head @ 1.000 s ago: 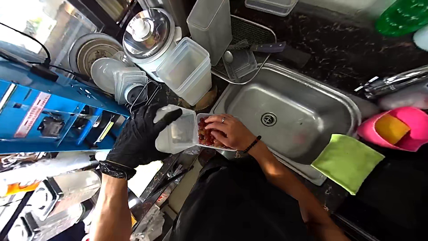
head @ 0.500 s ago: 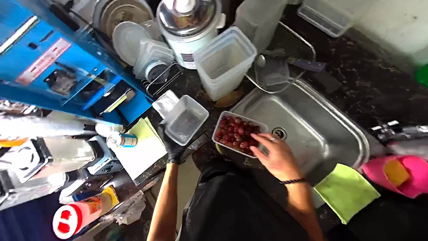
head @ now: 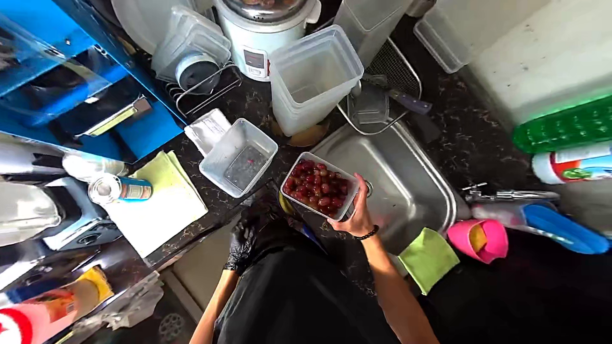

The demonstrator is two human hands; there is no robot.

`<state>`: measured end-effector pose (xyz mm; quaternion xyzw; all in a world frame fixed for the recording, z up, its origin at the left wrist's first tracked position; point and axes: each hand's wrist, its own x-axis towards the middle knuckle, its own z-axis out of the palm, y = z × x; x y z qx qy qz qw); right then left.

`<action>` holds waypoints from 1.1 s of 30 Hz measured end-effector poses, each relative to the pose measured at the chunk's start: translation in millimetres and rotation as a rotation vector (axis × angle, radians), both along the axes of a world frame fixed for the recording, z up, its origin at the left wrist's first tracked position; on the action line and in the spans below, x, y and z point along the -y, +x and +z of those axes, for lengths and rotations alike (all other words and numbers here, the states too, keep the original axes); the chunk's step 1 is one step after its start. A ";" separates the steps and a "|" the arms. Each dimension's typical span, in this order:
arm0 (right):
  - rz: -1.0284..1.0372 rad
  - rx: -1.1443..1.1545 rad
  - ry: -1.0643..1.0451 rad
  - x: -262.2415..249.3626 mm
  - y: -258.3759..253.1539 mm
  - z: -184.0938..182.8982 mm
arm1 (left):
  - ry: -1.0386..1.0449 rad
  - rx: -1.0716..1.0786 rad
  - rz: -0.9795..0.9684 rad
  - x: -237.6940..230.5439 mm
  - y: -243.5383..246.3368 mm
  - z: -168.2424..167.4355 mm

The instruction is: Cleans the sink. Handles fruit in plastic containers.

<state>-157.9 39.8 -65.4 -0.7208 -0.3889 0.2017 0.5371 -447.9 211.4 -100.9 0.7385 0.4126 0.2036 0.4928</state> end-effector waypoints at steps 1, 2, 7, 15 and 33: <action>-0.040 0.043 0.033 -5.3 -9.3 -3.8 | -0.104 -0.026 -0.119 -1.8 7.2 11.5; -0.078 0.075 0.067 -9.3 -19.4 -7.9 | -0.216 -0.041 -0.205 -2.0 16.3 25.9; -0.287 0.128 0.144 -40.4 -55.1 -18.6 | -0.526 -0.122 -0.303 -18.6 68.3 81.7; -0.152 0.119 -0.304 -2.3 -29.9 28.5 | -0.778 0.076 -0.419 -19.7 89.6 68.5; 0.134 0.800 -1.077 -140.7 -2.2 124.8 | -0.710 -0.008 -0.659 -55.7 37.6 48.9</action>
